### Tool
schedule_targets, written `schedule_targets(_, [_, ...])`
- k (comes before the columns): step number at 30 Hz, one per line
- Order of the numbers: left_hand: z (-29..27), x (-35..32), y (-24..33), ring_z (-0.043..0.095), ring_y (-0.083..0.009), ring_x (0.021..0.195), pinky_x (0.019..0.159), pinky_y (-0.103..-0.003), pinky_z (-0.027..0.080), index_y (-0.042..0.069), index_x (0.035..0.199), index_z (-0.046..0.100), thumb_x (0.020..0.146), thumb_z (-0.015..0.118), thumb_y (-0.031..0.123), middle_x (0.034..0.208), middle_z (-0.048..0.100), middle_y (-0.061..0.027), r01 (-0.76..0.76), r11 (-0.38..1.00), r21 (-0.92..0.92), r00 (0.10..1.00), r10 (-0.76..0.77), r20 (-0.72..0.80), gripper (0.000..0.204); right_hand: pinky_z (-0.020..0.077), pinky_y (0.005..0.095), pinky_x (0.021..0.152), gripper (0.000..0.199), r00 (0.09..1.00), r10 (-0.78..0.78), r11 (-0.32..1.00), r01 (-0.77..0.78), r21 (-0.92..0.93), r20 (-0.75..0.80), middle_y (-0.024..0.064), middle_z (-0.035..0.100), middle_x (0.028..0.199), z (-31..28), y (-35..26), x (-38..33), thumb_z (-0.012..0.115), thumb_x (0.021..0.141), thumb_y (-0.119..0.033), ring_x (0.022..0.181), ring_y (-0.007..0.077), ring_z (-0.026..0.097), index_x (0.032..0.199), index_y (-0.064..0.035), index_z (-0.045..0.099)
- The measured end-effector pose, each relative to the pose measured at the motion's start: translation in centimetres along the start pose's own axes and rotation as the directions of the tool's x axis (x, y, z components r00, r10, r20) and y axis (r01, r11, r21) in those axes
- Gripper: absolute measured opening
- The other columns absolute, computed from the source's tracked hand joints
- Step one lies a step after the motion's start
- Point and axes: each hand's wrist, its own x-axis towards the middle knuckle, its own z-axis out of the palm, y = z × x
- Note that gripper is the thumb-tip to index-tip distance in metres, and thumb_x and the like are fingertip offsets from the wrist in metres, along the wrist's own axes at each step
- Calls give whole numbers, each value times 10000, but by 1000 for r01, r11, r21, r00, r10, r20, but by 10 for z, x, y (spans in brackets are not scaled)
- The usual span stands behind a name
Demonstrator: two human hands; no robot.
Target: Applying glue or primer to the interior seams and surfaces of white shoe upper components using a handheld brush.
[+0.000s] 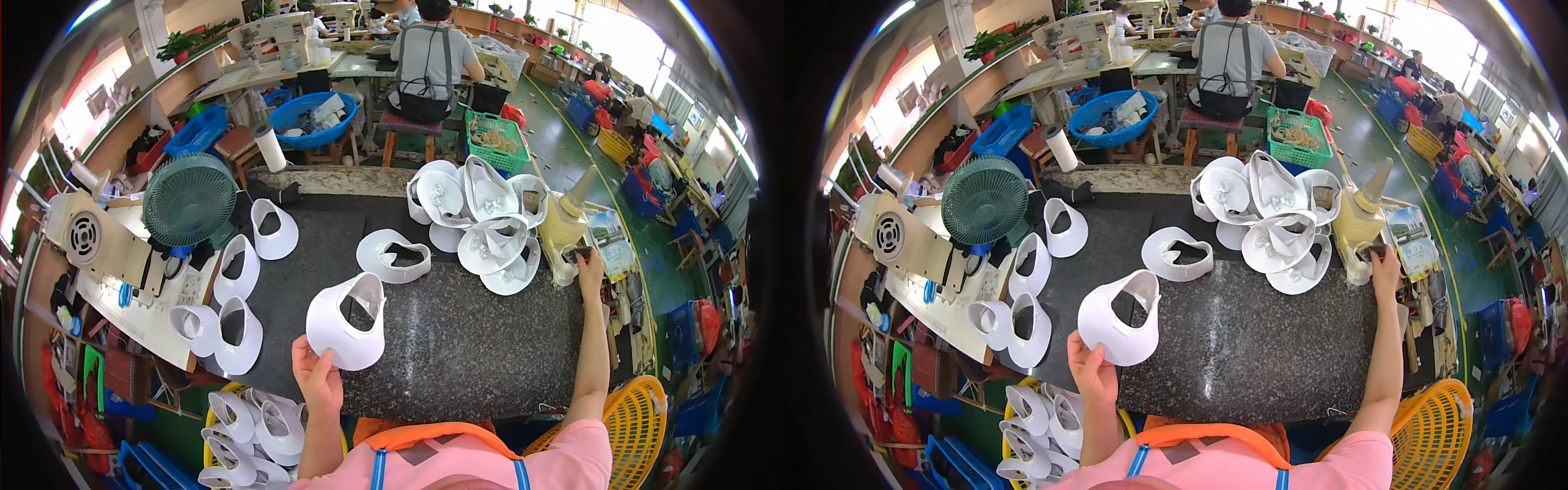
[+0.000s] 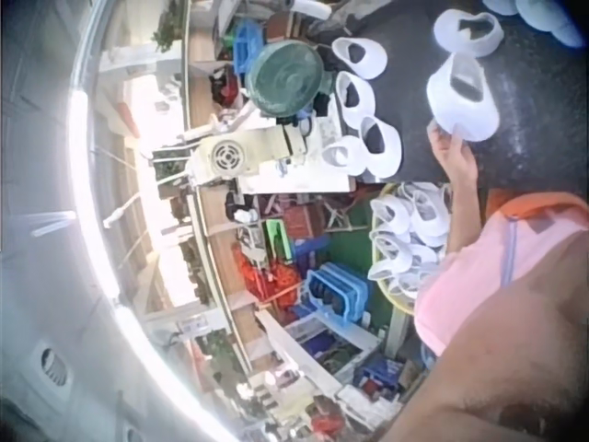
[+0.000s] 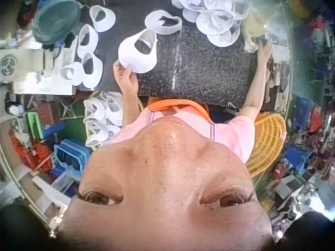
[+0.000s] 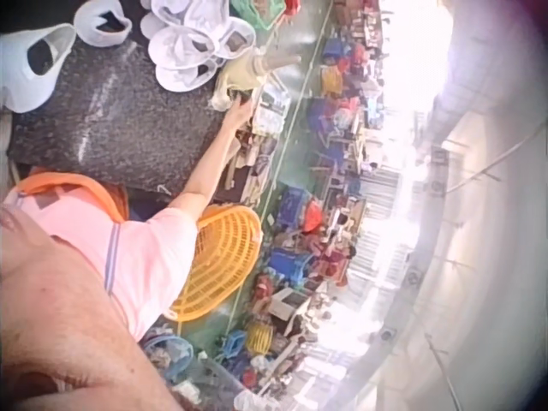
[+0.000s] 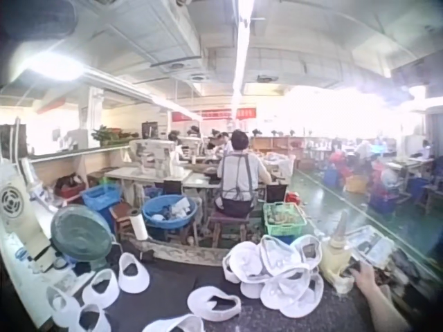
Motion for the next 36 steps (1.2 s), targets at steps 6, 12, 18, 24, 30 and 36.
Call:
schedule_targets(6, [-14,-5,1,547,-145,945,855,-292,440,15,1083,451,761,551,-53,1013,545,-73,31,999,32,999,-30,-26,344,424,438,624,195,996,-61,998,62,-19,71,214,592,748,0,6,13,594,798,-152,735,398,575,858,24,536])
schedule_targets(12, [-16,-3,5,546,-141,935,841,-292,442,18,1072,457,761,556,-47,1005,548,-67,19,999,27,997,-17,-69,333,442,445,688,191,974,-210,971,218,-98,87,184,617,917,-17,-27,-1,527,831,-76,803,371,582,1015,-36,559])
schedule_targets(18, [-16,0,4,545,-143,944,853,-295,443,24,1066,459,754,555,-58,1016,546,-68,46,999,-7,998,-46,-46,337,462,434,709,249,953,-203,897,272,-348,224,159,602,911,-25,-48,-8,509,826,-67,831,356,585,1068,-70,567])
schedule_targets(24, [-24,-2,1,548,-151,952,856,-301,444,24,1071,457,749,559,-66,1019,548,-71,42,999,-12,997,-43,-67,349,468,436,702,285,967,-141,883,220,-414,213,166,605,887,-34,-60,-20,489,828,-65,815,349,593,1106,-60,554])
schedule_targets(30, [-30,-6,-3,559,-179,989,887,-327,449,22,1091,446,756,564,-35,1055,561,-88,50,999,1,998,-50,-34,360,458,437,700,318,976,-50,924,125,-362,210,208,609,899,-43,-72,-29,511,818,-85,809,375,587,1131,-44,548])
schedule_targets(36, [-30,-5,-3,562,-174,978,881,-321,450,17,1082,451,757,565,-31,1051,562,-93,64,998,-16,998,-64,-8,347,438,436,706,228,998,4,996,1,-85,64,214,598,860,-48,-54,-24,508,806,-64,824,392,576,1029,-25,535])
